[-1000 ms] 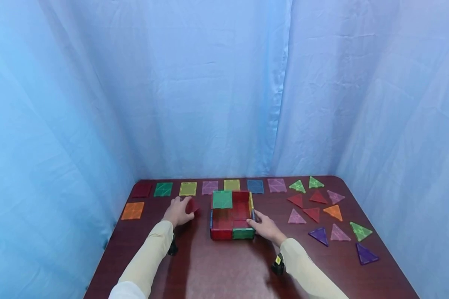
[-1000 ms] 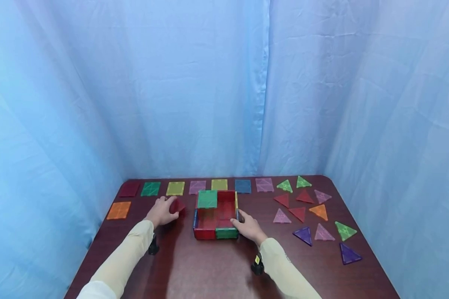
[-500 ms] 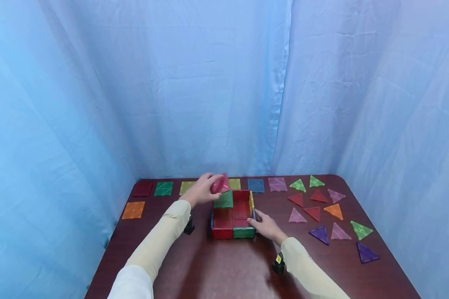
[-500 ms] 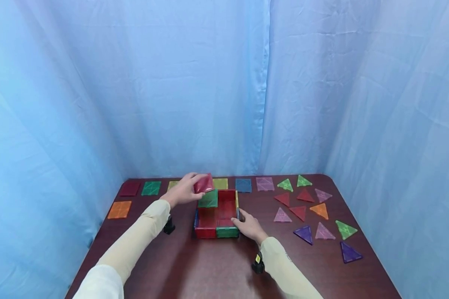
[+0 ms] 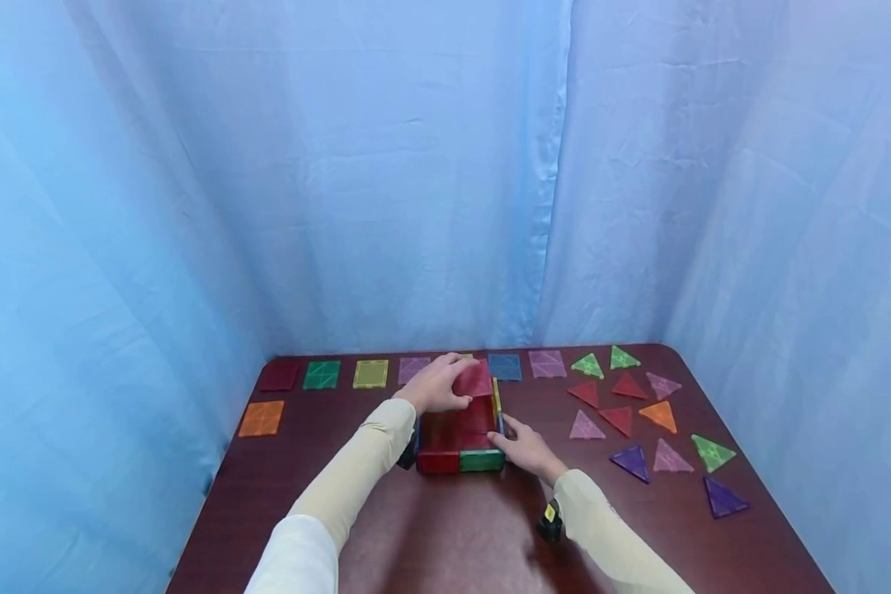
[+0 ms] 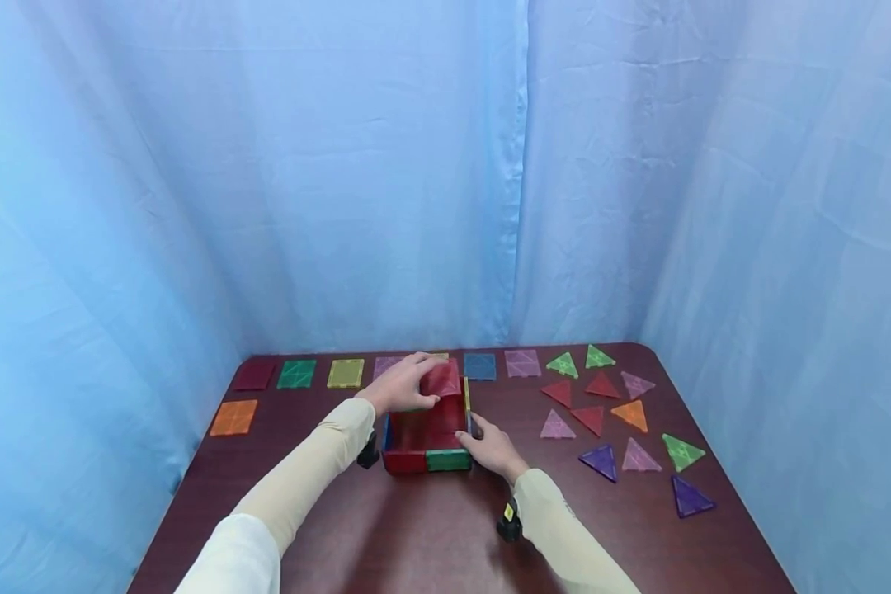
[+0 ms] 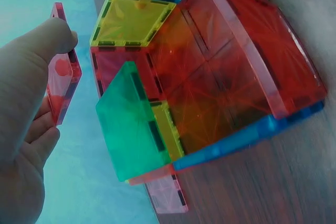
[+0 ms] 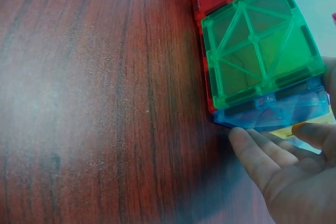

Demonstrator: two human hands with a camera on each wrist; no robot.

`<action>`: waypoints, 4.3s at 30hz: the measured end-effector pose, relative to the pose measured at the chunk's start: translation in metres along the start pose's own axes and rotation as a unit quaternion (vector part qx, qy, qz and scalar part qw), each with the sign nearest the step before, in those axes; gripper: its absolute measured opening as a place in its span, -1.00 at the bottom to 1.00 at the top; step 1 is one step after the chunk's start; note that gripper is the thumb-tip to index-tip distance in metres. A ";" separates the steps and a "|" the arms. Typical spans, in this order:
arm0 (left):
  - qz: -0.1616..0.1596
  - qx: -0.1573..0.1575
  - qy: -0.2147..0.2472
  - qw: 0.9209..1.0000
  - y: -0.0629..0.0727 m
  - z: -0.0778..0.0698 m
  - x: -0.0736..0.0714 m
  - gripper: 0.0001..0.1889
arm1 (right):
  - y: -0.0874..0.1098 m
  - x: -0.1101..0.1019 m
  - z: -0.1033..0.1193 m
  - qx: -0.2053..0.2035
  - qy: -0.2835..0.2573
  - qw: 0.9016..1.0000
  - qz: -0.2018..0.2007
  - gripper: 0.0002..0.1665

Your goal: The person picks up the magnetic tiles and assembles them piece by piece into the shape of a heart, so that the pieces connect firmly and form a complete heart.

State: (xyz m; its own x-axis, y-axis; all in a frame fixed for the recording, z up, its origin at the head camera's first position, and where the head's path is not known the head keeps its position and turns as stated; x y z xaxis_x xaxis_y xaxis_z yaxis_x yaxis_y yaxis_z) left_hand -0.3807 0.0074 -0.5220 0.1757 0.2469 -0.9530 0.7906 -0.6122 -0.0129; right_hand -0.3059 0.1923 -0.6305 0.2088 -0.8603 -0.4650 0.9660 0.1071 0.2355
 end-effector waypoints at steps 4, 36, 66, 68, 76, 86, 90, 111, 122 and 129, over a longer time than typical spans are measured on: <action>0.008 -0.007 0.005 1.000 -0.005 -0.004 0.006 -0.23 | 0.000 0.002 -0.002 0.002 0.004 1.000 -0.001 -0.18; 0.039 -0.035 -0.070 0.996 -0.003 0.002 0.040 -0.28 | -0.001 0.004 -0.006 -0.009 -0.014 1.000 -0.002 -0.21; -0.078 -0.323 -0.041 0.942 0.154 0.177 0.009 -0.46 | -0.002 -0.002 -0.005 0.004 -0.016 1.000 0.007 -0.12; -0.040 -0.353 -0.016 0.935 0.174 0.190 0.013 -0.42 | -0.002 -0.004 -0.005 0.002 -0.018 1.000 0.009 -0.11; 0.027 -0.396 0.063 0.916 0.232 0.221 0.036 -0.34 | -0.002 -0.001 -0.006 0.003 -0.028 0.999 0.016 -0.10; -0.028 -0.340 0.027 0.940 0.241 0.220 0.046 -0.46 | 0.000 0.002 -0.007 0.001 -0.035 0.999 0.019 -0.07; -0.072 -0.304 0.031 0.949 0.236 0.207 0.049 -0.61 | -0.001 0.002 -0.006 0.000 -0.036 0.999 0.019 -0.06; -0.096 -0.299 0.011 0.949 0.214 0.182 0.061 -0.36 | -0.001 0.007 -0.010 0.009 -0.056 0.998 0.027 -0.04; -0.096 -0.260 0.076 0.958 0.187 0.159 0.050 -0.24 | -0.004 0.001 -0.011 0.014 -0.051 0.998 0.019 0.00; -0.118 -0.177 0.088 0.973 0.154 0.112 0.027 -0.19 | -0.001 0.005 -0.011 0.013 -0.043 0.999 0.022 -0.06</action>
State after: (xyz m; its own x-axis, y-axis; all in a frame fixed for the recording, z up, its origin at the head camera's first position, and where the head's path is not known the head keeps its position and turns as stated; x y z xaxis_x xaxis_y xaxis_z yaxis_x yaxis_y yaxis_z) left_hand -0.3200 -0.1642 -0.5833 0.0376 0.4941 -0.8686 0.9684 -0.2325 -0.0903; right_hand -0.3040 0.1935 -0.6428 0.2350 -0.8953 -0.3784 0.9518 0.1330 0.2765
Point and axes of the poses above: each hand's wrist, its own y-axis away from the middle knuckle, its own x-axis out of the palm, z = x × y, the point moved 5 cm from there along -y, towards the middle knuckle, and after that the axes turned 4 degrees about -y, right-handed, at the moved point
